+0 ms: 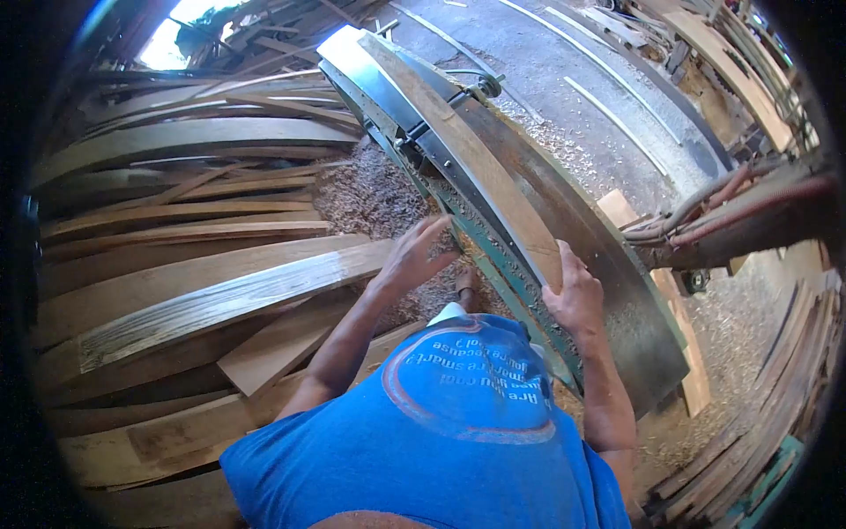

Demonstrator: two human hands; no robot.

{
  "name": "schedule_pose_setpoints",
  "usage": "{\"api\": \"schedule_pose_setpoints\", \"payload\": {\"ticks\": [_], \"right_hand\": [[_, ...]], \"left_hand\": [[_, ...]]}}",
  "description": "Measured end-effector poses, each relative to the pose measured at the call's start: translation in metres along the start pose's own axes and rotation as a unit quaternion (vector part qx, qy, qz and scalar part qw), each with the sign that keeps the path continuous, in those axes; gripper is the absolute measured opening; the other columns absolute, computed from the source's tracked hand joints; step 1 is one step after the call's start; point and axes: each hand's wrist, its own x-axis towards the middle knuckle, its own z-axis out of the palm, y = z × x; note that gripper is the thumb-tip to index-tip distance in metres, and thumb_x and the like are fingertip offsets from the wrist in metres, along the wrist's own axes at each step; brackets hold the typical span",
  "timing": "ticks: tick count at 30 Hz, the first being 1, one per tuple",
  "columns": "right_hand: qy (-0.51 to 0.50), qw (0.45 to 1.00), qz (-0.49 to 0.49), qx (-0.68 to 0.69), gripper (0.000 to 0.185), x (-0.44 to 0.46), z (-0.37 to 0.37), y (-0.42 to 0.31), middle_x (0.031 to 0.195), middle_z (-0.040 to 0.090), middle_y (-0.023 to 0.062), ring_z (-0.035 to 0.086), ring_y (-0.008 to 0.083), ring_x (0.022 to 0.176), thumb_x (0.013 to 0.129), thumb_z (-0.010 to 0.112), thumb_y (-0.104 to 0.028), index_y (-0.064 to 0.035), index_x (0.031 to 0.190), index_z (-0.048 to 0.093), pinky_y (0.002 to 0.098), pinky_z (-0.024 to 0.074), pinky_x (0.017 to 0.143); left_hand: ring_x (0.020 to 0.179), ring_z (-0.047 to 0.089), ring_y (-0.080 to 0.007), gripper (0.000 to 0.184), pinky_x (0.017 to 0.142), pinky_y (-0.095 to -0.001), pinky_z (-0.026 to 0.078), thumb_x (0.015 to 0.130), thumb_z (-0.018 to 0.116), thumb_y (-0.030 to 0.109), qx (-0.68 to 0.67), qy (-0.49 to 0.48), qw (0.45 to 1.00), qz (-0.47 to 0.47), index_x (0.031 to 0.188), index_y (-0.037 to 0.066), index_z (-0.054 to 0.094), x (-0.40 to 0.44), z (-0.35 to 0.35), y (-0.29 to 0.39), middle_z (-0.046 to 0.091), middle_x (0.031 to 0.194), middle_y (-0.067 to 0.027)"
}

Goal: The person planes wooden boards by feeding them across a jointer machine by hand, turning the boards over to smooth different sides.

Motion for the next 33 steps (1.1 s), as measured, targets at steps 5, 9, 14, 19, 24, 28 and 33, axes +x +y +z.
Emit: {"api": "schedule_pose_setpoints", "payload": {"ticks": [5,9,14,19,24,28,33], "right_hand": [[0.012,1.000,0.026,0.008,0.078,-0.081,-0.034,0.043,0.124,0.060,0.0184,0.062,0.0384,0.106,0.069,0.076,-0.017,-0.0162,0.139,0.042,0.0457,0.0506,0.090],[-0.009,0.993,0.117,0.026,0.078,-0.159,-0.077,0.076,0.118,0.062,0.0210,0.061,0.0396,0.107,0.065,0.076,-0.008,-0.0157,0.137,0.046,0.0441,0.0495,0.092],[-0.032,0.979,0.202,0.023,0.078,-0.235,-0.124,0.117,0.113,0.063,0.0233,0.060,0.0409,0.107,0.061,0.075,-0.002,-0.0135,0.133,0.049,0.0443,0.0478,0.092],[-0.038,0.975,0.217,-0.042,0.075,-0.291,-0.159,0.139,0.112,0.064,0.0189,0.060,0.0385,0.106,0.058,0.077,0.000,-0.0108,0.128,0.052,0.0423,0.0487,0.090],[-0.008,0.974,0.221,-0.053,0.076,-0.323,-0.159,0.171,0.112,0.064,0.0157,0.060,0.0355,0.107,0.054,0.081,-0.002,-0.0104,0.125,0.055,0.0417,0.0469,0.092],[-0.005,0.975,0.195,-0.105,0.076,-0.316,-0.150,0.167,0.110,0.064,0.0155,0.059,0.0363,0.105,0.054,0.082,-0.005,-0.0119,0.125,0.056,0.0435,0.0459,0.092],[0.000,0.984,0.134,-0.118,0.078,-0.281,-0.130,0.149,0.108,0.064,0.0163,0.059,0.0377,0.102,0.055,0.083,-0.009,-0.0133,0.128,0.055,0.0447,0.0466,0.091]], "left_hand": [[0.131,0.043,-0.0324,0.076,0.109,-0.0427,0.036,0.070,0.080,0.029,0.262,-0.051,0.918,0.292,0.136,0.011,0.047,0.102,0.025,0.086,0.046,0.141,-0.0136],[0.110,0.056,-0.0293,0.060,0.095,-0.0443,0.043,0.062,0.082,0.031,0.230,-0.208,0.873,0.377,0.113,0.013,0.055,0.131,0.086,0.118,0.058,0.114,-0.0091],[0.090,0.060,-0.0247,0.047,0.077,-0.0420,0.043,0.058,0.079,0.032,0.133,-0.221,0.862,0.437,0.096,0.015,0.056,0.100,0.162,0.176,0.058,0.088,-0.0039],[0.090,0.060,-0.0230,0.048,0.075,-0.0412,0.042,0.056,0.078,0.032,0.142,-0.226,0.848,0.458,0.096,0.014,0.057,0.057,0.218,0.243,0.058,0.085,-0.0026],[0.091,0.061,-0.0218,0.046,0.075,-0.0414,0.041,0.057,0.078,0.031,0.127,-0.235,0.848,0.457,0.095,0.014,0.058,0.043,0.236,0.266,0.059,0.084,-0.0008],[0.092,0.061,-0.0209,0.045,0.075,-0.0410,0.040,0.059,0.078,0.032,0.138,-0.241,0.850,0.447,0.095,0.015,0.057,0.049,0.226,0.252,0.059,0.086,-0.0001],[0.092,0.060,-0.0195,0.047,0.076,-0.0409,0.039,0.061,0.079,0.034,0.174,-0.223,0.855,0.435,0.100,0.017,0.058,0.065,0.190,0.216,0.059,0.089,0.0009]]}}
